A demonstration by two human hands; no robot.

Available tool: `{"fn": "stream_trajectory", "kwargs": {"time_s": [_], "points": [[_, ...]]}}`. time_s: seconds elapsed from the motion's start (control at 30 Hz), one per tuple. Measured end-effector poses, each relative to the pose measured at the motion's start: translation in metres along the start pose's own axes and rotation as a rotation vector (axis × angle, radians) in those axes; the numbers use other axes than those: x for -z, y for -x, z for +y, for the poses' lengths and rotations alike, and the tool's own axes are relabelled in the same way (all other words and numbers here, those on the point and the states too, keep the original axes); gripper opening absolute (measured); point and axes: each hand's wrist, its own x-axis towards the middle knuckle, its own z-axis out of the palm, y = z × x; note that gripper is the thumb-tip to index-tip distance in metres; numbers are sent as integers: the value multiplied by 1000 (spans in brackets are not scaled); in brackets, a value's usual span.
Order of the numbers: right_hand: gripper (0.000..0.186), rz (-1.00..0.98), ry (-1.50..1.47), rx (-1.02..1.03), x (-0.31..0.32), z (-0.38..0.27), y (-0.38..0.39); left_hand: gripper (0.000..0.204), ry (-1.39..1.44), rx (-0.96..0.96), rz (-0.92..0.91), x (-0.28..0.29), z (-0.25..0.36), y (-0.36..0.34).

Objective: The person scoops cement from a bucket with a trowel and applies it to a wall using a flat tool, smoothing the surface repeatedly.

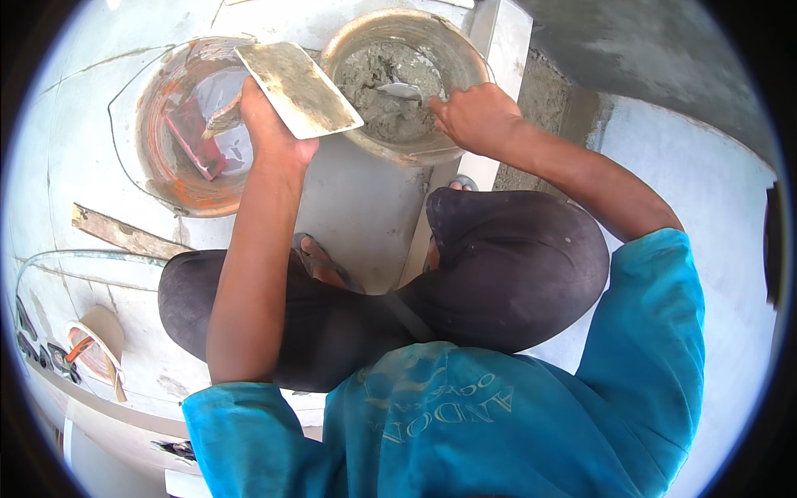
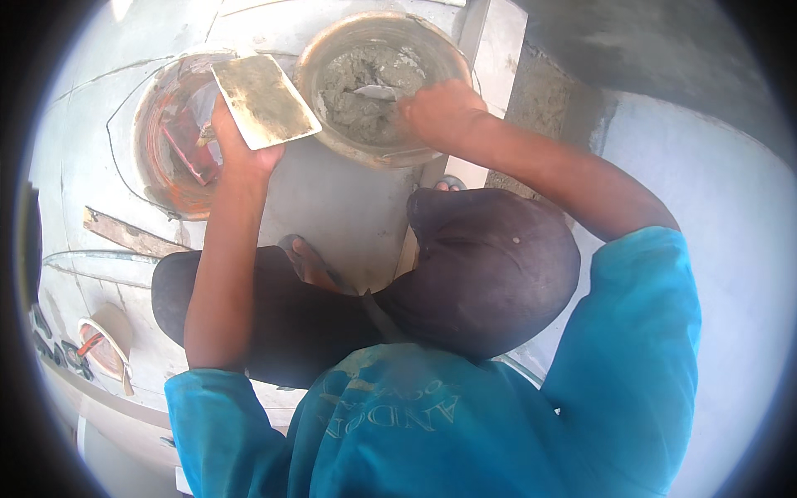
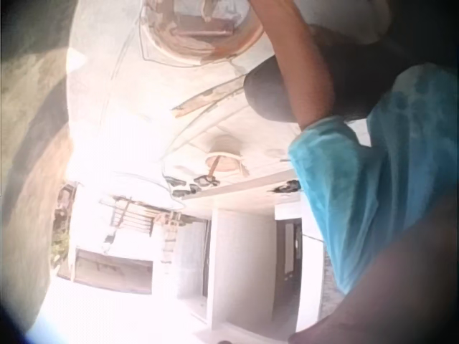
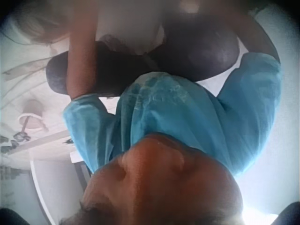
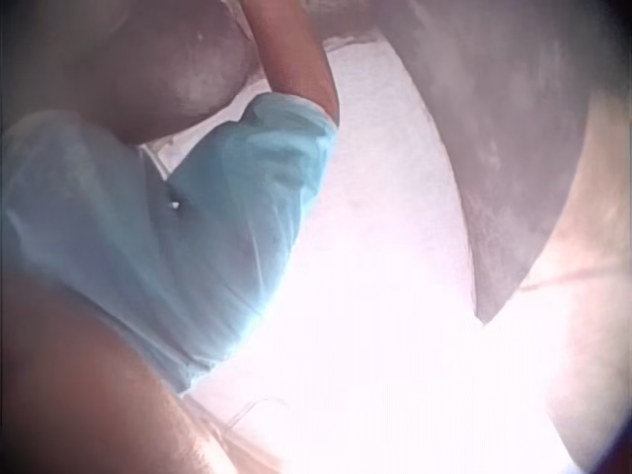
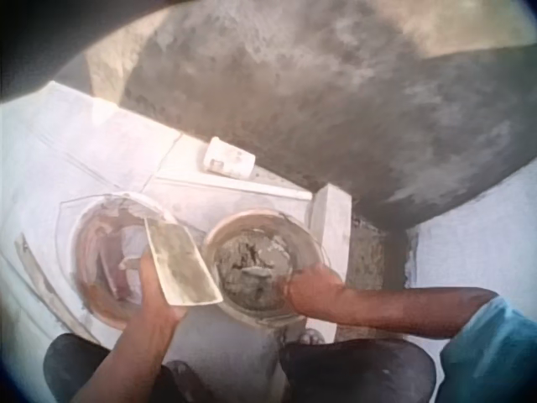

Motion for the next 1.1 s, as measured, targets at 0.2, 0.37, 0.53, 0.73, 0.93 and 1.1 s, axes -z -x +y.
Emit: {"fn": "stream_trajectory", "kwargs": {"time_s": [0.2,0.37,0.53,0.73,0.93,1.1], "points": [[41,-64,-89,36,-11,7,-14,35,-17,-31,62,-6,-3,1],[46,-341,-694,-208,-9,34,-42,34,-93,-22,115,-10,-5,7],[47,-157,-685,-146,-36,36,-55,35,-53,-43,61,-10,-6,6],[42,-151,-626,-255,-45,65,-29,35,-3,19,57,0,-3,6],[32,-92,-147,-88,-14,31,10,36,-75,-10,45,-7,-12,4],[32,47,214,100,1,-5,-2,37,-66,-75,52,-9,-6,7]]}}
